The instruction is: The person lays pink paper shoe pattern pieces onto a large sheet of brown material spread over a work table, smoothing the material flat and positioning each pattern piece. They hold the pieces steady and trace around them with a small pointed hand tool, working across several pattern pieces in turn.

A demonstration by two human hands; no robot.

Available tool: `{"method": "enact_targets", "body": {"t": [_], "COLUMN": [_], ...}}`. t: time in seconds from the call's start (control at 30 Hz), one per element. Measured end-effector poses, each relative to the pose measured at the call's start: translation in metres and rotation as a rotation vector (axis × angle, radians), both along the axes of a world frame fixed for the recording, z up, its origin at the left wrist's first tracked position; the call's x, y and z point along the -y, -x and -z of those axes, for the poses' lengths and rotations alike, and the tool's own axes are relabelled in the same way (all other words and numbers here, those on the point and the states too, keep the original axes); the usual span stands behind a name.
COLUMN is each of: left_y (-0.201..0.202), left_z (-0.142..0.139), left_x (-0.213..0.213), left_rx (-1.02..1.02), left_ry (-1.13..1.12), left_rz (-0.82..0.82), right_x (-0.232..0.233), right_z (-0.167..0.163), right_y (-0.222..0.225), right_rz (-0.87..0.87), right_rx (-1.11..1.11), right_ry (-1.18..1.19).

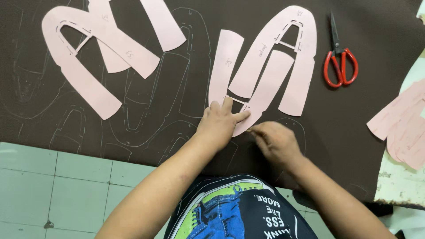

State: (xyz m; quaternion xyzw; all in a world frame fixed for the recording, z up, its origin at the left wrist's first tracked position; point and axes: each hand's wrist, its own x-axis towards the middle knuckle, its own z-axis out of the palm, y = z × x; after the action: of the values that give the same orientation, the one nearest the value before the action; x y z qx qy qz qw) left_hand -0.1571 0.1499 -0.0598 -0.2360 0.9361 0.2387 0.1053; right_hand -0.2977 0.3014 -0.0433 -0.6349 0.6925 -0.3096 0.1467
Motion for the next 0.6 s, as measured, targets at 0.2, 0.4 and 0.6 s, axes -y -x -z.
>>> {"method": "enact_targets", "body": {"t": [0.2, 0.4, 0.6], "left_y": [0.001, -0.001, -0.011], "left_z": [-0.002, 0.0, 0.002], "left_x": [0.002, 0.001, 0.002], "left_rx": [-0.04, -0.013, -0.161], "left_ry": [-0.012, -0.047, 0.015], "left_rz": [-0.005, -0.015, -0.034], "right_x": [0.009, 0.01, 0.014], "right_z": [0.001, 0.01, 0.024], "right_y": [0.031, 0.051, 0.077], "right_rz": [0.16, 0.308, 0.66], "right_rx": [-0.049, -0.069, -0.121], "right_ry": [-0.003, 0.1, -0.263]}}
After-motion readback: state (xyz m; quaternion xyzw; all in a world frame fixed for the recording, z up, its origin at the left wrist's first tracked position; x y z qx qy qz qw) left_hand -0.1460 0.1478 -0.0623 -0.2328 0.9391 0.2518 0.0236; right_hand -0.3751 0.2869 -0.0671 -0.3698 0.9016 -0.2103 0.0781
